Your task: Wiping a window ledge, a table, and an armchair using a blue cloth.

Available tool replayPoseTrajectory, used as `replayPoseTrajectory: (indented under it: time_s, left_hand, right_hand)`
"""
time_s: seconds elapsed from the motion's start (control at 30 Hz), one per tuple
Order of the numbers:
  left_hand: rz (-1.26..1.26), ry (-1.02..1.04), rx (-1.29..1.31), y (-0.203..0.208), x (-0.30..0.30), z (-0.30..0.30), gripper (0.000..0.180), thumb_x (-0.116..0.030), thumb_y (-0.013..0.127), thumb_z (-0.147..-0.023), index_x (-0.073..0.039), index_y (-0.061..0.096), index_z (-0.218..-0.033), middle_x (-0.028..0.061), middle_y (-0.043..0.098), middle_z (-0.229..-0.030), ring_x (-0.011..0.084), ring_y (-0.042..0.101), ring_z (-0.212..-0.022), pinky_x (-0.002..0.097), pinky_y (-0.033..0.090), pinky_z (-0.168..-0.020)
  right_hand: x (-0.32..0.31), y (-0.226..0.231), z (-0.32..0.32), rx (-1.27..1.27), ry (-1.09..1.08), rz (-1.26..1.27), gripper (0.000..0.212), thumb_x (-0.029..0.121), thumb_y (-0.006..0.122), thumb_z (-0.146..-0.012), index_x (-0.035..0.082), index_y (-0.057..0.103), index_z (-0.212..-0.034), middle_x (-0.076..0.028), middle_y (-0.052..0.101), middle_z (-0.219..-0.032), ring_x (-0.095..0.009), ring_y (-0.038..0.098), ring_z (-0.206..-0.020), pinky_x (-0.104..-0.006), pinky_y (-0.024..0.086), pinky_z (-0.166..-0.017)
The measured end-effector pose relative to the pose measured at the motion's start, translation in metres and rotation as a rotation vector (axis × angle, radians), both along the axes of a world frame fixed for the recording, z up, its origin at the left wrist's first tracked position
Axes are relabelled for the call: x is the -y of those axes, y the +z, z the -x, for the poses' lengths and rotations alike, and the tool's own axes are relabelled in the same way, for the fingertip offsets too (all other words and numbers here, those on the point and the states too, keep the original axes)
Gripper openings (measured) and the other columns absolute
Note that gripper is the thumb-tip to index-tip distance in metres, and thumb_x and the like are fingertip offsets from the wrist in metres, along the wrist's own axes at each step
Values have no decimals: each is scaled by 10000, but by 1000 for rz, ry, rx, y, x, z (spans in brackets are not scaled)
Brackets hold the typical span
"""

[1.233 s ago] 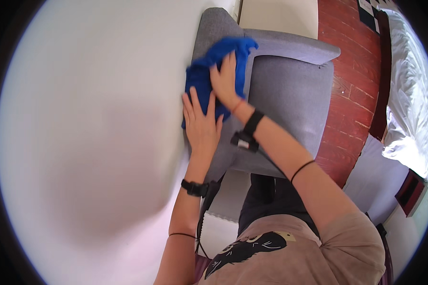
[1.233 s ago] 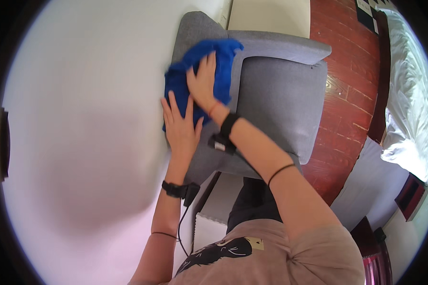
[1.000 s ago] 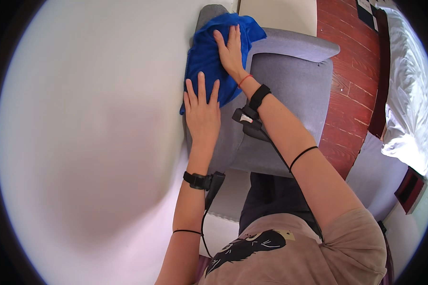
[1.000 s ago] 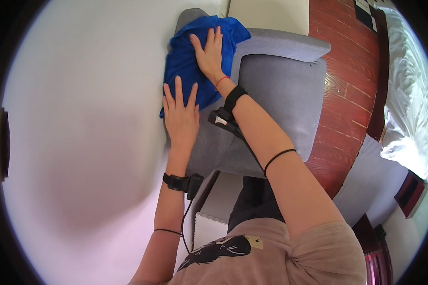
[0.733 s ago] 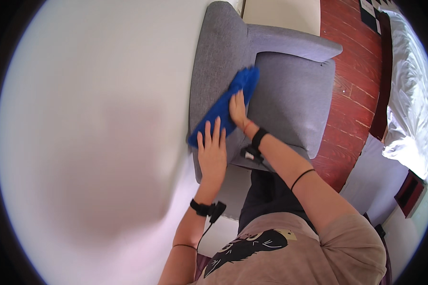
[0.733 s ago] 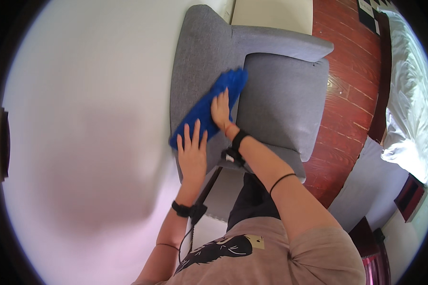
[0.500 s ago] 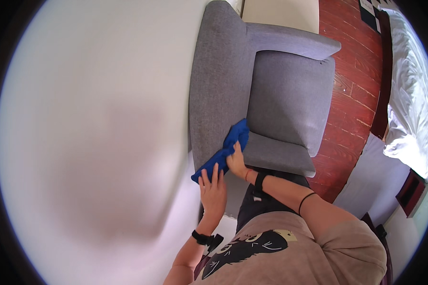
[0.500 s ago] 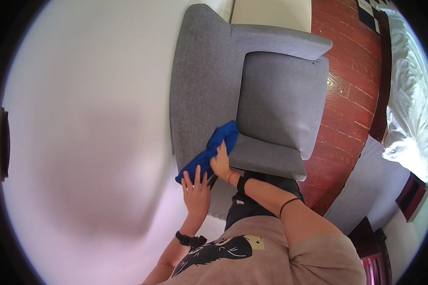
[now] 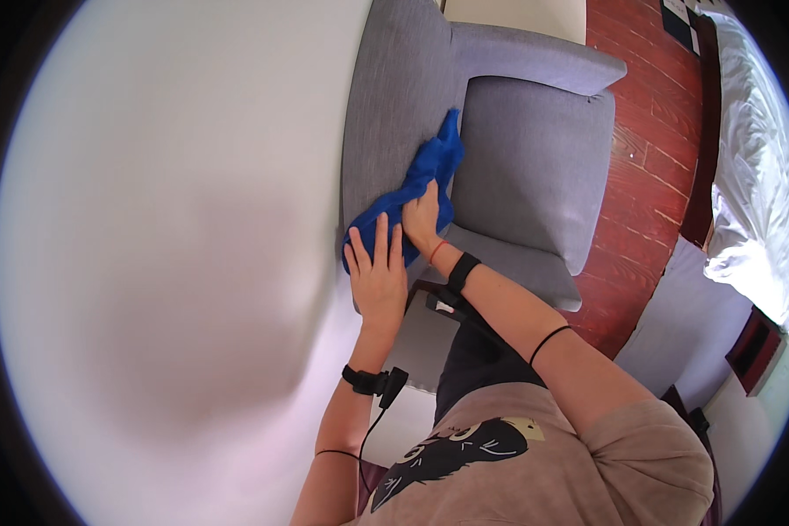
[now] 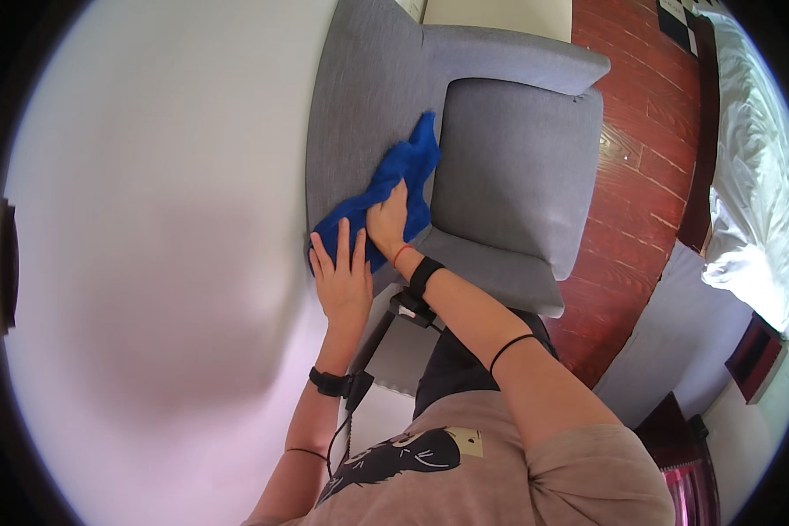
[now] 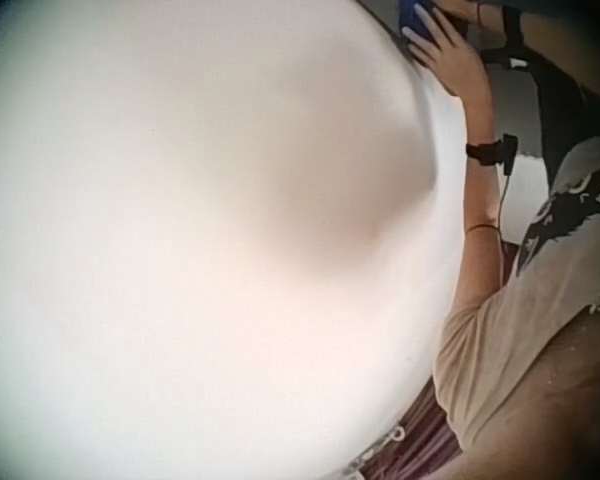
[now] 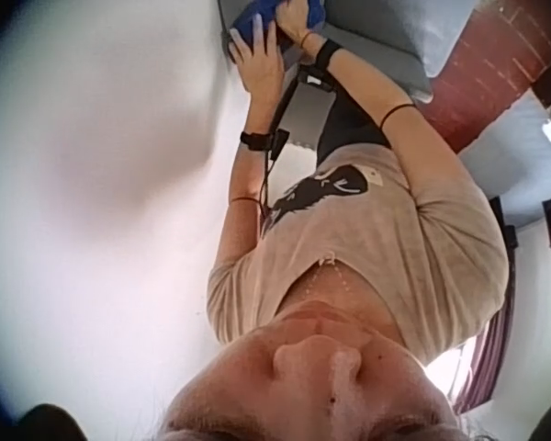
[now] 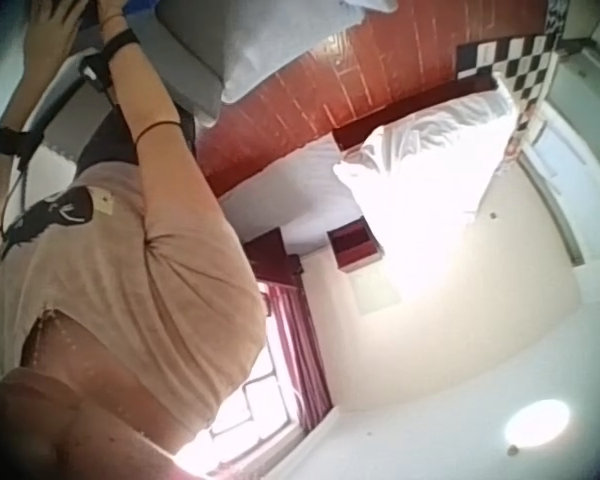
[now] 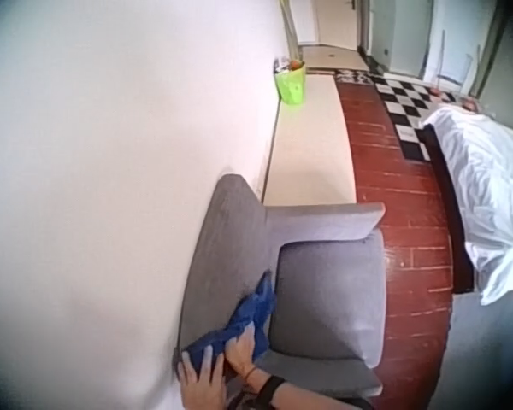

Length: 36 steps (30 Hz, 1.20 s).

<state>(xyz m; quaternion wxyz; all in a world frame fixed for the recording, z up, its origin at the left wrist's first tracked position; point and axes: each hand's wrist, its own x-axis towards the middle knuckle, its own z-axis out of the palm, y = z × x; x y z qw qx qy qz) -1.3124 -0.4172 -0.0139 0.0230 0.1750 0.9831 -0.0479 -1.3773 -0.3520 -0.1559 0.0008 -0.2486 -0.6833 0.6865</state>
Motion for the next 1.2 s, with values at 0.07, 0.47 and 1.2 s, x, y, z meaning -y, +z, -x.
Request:
replayPoseTrajectory:
  time_s: [0.07, 0.47, 1.2]
  left_hand:
    - [60, -43, 39, -9, 2, -11, 483, -103, 621, -819, -53, 546, -1293, 94, 361, -1512, 466, 306, -1363, 567, 324, -1066]
    - [-103, 119, 677, -102, -5, -147, 249, -65, 603, -826, 69, 523, -1020, 340, 422, -1375, 425, 378, -1346, 479, 330, -1099]
    - [-991, 707, 789, -166, -18, -128, 393, -343, 646, -876, 25, 628, -1012, 238, 622, -1035, 396, 617, -982, 426, 486, -855]
  right_hand:
    - [-7, -13, -16, 92, 171, -174, 488, 181, 517, -869, -31, 455, -1304, -208, 444, -1364, -429, 403, -1250, -468, 374, -1033]
    - [-145, 2, -121, 90, 1044, -881, 350, 363, 669, -734, 100, 711, -961, -111, 608, -983, -312, 556, -1023, -445, 460, -837]
    - [-97, -37, -118, 249, 484, -6, 253, 178, 686, -864, 14, 569, -1017, -100, 586, -864, -175, 554, -811, -318, 455, -733]
